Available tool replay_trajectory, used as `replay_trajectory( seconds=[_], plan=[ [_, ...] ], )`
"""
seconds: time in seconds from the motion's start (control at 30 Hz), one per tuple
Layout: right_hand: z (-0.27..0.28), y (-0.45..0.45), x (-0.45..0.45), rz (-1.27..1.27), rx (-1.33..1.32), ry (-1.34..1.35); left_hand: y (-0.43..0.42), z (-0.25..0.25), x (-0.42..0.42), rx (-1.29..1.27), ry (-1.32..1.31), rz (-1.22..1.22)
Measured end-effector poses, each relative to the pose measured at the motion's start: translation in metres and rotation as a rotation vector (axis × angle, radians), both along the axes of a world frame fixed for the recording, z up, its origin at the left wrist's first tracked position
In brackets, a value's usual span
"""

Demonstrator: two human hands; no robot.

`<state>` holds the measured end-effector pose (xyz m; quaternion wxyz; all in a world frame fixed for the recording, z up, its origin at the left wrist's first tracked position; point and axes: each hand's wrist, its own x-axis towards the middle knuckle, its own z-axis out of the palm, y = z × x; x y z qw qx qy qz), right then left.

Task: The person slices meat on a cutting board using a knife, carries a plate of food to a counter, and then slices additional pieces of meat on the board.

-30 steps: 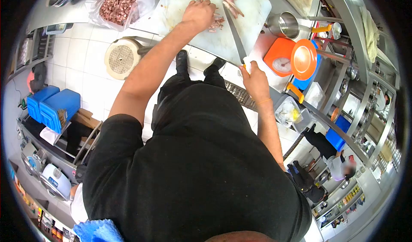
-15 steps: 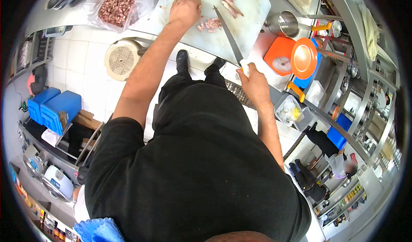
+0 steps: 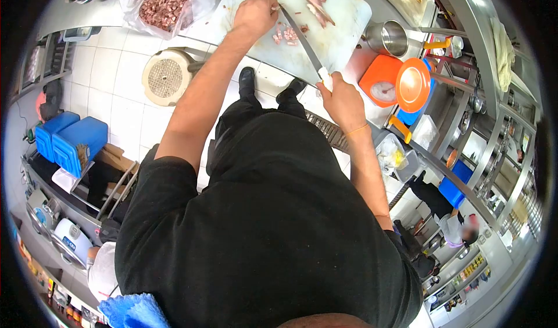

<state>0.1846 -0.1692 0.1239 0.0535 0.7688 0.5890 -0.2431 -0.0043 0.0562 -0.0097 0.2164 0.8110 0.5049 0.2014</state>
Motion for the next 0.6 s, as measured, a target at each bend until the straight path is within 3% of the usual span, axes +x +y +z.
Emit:
replay_trajectory(
  seconds=[0.6],
  plan=[
    [0.033,-0.009,0.015,0.068,-0.098,-0.026,0.013,-0.016,-0.001,0.111,-0.043,0.074]
  ],
)
